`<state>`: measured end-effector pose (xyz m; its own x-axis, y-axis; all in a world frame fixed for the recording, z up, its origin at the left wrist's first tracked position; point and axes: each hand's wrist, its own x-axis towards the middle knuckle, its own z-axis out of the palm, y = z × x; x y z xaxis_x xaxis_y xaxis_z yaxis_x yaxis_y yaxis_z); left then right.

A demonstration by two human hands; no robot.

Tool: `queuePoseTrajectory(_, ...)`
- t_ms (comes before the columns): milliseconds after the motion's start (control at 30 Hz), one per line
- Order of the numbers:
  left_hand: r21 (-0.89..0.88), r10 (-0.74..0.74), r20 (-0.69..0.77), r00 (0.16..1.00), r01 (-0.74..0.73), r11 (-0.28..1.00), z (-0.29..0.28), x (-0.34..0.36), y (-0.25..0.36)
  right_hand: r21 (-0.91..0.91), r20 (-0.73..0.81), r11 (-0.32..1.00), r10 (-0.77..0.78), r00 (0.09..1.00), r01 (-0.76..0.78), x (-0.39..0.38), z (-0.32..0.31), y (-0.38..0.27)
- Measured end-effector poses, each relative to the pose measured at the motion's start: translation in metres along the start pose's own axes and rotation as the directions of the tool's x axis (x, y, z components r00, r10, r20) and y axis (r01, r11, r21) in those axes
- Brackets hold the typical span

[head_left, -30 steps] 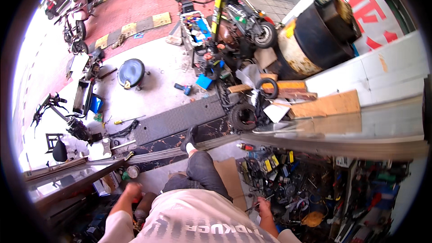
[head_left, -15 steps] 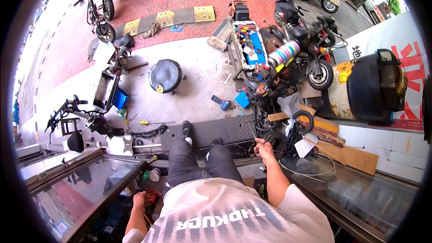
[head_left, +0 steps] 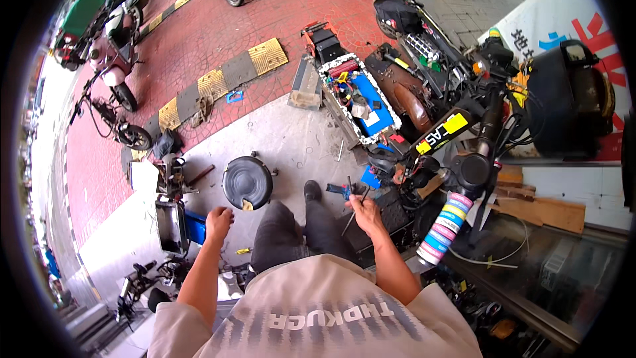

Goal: The person removes the top deck cover from an electric scooter using an impact driver and a screwdriver, then disconnects various electrical wires and connectors from the battery and controller by hand and with a small tool.

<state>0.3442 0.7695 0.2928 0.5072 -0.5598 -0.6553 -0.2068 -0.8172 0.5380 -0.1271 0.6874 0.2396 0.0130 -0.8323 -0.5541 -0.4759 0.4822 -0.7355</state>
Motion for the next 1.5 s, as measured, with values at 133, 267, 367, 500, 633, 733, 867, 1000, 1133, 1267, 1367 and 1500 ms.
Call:
queuePoseTrajectory(133, -0.070, 0.153, 0.399, 0.904, -0.137, 0.988, 0.093, 0.054, 0.164, 0.359, -0.043, 0.915, 0.214, 0.976, -0.185, 0.050, 0.026, -0.037)
queuePoseTrajectory(267, 0.028, 0.271, 0.639, 0.720, -0.374, 0.927, 0.167, 0.084, 0.246, 0.453, -0.039, 0.881, 0.169, 0.985, -0.133, 0.064, 0.039, -0.103)
queuePoseTrajectory(367, 0.128, 0.170, 0.709, 0.684, -0.362, 0.923, 0.211, 0.139, 0.254, 0.391, -0.130, 0.919, 0.104, 0.986, -0.045, 0.087, 0.054, -0.134)
queuePoseTrajectory(500, 0.349, -0.135, 0.744, 0.655, -0.208, 0.914, 0.275, 0.277, 0.201, 0.398, -0.219, 0.917, 0.057, 0.974, 0.036, 0.147, 0.100, -0.118)
queuePoseTrajectory(633, 0.307, -0.062, 0.561, 0.825, -0.138, 0.942, 0.309, 0.416, 0.068, 0.709, -0.221, 0.700, 0.336, 0.915, -0.086, 0.228, 0.214, -0.059)
queuePoseTrajectory(733, 0.491, -0.312, 0.484, 0.817, 0.041, 0.870, 0.273, 0.418, -0.016, 0.428, -0.432, 0.897, 0.307, 0.848, -0.107, 0.273, 0.338, 0.004)
queuePoseTrajectory(867, 0.558, -0.572, 0.415, 0.708, 0.299, 0.774, 0.191, 0.359, -0.071, 0.345, -0.396, 0.925, 0.299, 0.868, -0.161, 0.272, 0.418, -0.028)
queuePoseTrajectory(1000, 0.301, -0.493, 0.415, 0.765, 0.396, 0.867, 0.126, 0.299, -0.076, 0.263, -0.370, 0.958, 0.212, 0.905, -0.117, 0.203, 0.416, -0.110)
queuePoseTrajectory(1133, 0.313, -0.512, 0.446, 0.734, 0.408, 0.858, 0.113, 0.283, -0.012, 0.289, -0.387, 0.951, 0.220, 0.896, -0.109, 0.145, 0.390, -0.196)
queuePoseTrajectory(1267, 0.228, -0.341, 0.588, 0.734, 0.254, 0.940, 0.155, 0.312, 0.011, 0.213, -0.543, 0.977, 0.088, 0.835, 0.035, 0.174, 0.372, -0.160)
queuePoseTrajectory(1367, 0.139, -0.152, 0.637, 0.755, 0.082, 0.987, 0.220, 0.354, 0.014, 0.182, -0.581, 0.982, 0.067, 0.811, 0.049, 0.220, 0.367, -0.108)
queuePoseTrajectory(1500, 0.036, 0.284, 0.628, 0.725, -0.391, 0.920, 0.319, 0.418, -0.015, 0.283, -0.683, 0.957, 0.153, 0.714, 0.065, 0.293, 0.402, -0.011)
